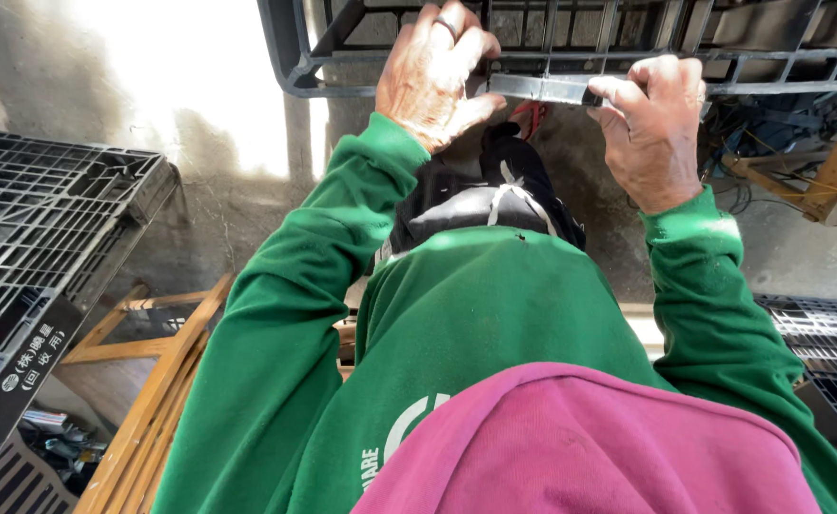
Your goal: The person uses a hand saw to cut a metal bar, then fits it into a metal grid frame. They use an angle grinder to smooth the cut edges and repeatedly test the fit of the bar within the frame.
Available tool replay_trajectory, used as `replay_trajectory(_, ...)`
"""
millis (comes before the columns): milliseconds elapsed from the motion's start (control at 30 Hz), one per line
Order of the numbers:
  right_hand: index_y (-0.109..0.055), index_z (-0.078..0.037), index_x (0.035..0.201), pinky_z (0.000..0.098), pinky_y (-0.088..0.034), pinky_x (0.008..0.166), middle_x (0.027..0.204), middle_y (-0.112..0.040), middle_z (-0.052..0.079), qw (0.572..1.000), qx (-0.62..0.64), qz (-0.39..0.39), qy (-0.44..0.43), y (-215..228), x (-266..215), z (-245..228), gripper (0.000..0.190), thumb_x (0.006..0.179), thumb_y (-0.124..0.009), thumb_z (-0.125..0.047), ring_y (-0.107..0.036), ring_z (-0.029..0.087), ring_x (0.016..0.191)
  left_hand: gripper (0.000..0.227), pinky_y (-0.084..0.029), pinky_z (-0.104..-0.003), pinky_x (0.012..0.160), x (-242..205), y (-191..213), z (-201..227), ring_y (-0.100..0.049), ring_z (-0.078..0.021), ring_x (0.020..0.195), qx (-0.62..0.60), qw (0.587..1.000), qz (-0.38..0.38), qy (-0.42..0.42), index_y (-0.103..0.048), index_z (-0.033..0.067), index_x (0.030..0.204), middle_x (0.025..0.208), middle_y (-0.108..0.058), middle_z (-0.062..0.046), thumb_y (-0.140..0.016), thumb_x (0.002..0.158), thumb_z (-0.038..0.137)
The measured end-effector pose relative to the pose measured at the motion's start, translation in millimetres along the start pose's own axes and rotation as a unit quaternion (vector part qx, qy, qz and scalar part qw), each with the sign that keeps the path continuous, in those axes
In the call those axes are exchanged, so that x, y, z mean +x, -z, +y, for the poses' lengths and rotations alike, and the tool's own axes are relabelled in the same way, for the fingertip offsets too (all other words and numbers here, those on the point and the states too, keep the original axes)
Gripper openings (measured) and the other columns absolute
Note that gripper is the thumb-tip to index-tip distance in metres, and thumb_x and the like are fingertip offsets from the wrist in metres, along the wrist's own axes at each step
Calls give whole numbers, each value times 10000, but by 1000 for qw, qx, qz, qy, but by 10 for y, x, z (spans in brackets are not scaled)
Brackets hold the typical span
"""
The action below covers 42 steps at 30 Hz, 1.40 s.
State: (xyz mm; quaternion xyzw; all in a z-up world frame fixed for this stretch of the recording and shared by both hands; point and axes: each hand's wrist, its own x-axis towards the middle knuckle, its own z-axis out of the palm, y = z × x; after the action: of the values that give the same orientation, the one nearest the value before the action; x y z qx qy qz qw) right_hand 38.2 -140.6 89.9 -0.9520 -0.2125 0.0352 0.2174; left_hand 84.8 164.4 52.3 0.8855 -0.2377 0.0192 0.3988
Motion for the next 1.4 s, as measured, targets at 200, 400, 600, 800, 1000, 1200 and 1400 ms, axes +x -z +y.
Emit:
replay_trajectory(200,-629,-60,1211,334,-458,903,1091,-496,65,982,160,30,-101,29,-173,-169,305,1006,-849,-10,-516,213,1030,618,-482,-426,1039,-105,127,144,-556,-315,1171,-96,982,161,-30,-600,66,1230,1257,-575,-112,-967,772,262)
replay_trajectory(400,-594,-61,1205,262,-488,875,1092,-525,25,884,415,61,-208,-140,-161,-786,342,937,-769,59,-542,107,982,284,-584,-292,900,-292,-110,822,-668,-120,978,-567,780,65,256,-709,19,1230,1067,-749,-98,-776,997,167)
replay_trajectory(600,-611,-27,1237,266,-535,957,1143,-596,52,872,461,47,-160,-36,73,-942,330,957,-732,99,-616,124,1061,170,-526,-282,789,-137,101,772,-619,-116,873,-417,881,76,209,-709,22,1182,952,-697,-70,-699,1051,130)
replay_trajectory(800,-618,-2,1288,247,-557,875,1126,-629,42,885,450,89,-76,268,366,-858,304,1016,-742,53,-644,116,1029,110,-530,-318,759,-46,430,754,-672,-198,816,-305,941,-17,146,-702,35,1103,924,-712,-87,-675,1001,66)
replay_trajectory(1000,-651,-8,1100,248,-576,792,986,-685,13,853,485,90,-169,250,426,-967,77,1041,-700,0,-671,87,884,136,-516,-289,732,-53,441,911,-592,-113,780,-340,915,-70,206,-701,17,1086,845,-682,-66,-671,971,83)
replay_trajectory(1200,-618,-64,1012,216,-457,713,875,-599,-17,573,744,221,-263,-38,229,-640,143,1068,-658,-189,-542,62,780,202,-473,-252,647,304,3,1205,-536,-44,727,-473,818,-93,314,-674,-1,1004,819,-642,-18,-674,1014,200)
replay_trajectory(1400,-568,-39,941,262,-485,722,853,-604,32,521,735,328,-286,202,-108,166,172,1063,-534,-156,-575,128,759,219,-481,-338,627,1001,-592,1423,-498,-253,649,-275,939,-180,102,-625,31,1006,749,-569,-126,-707,1075,222)
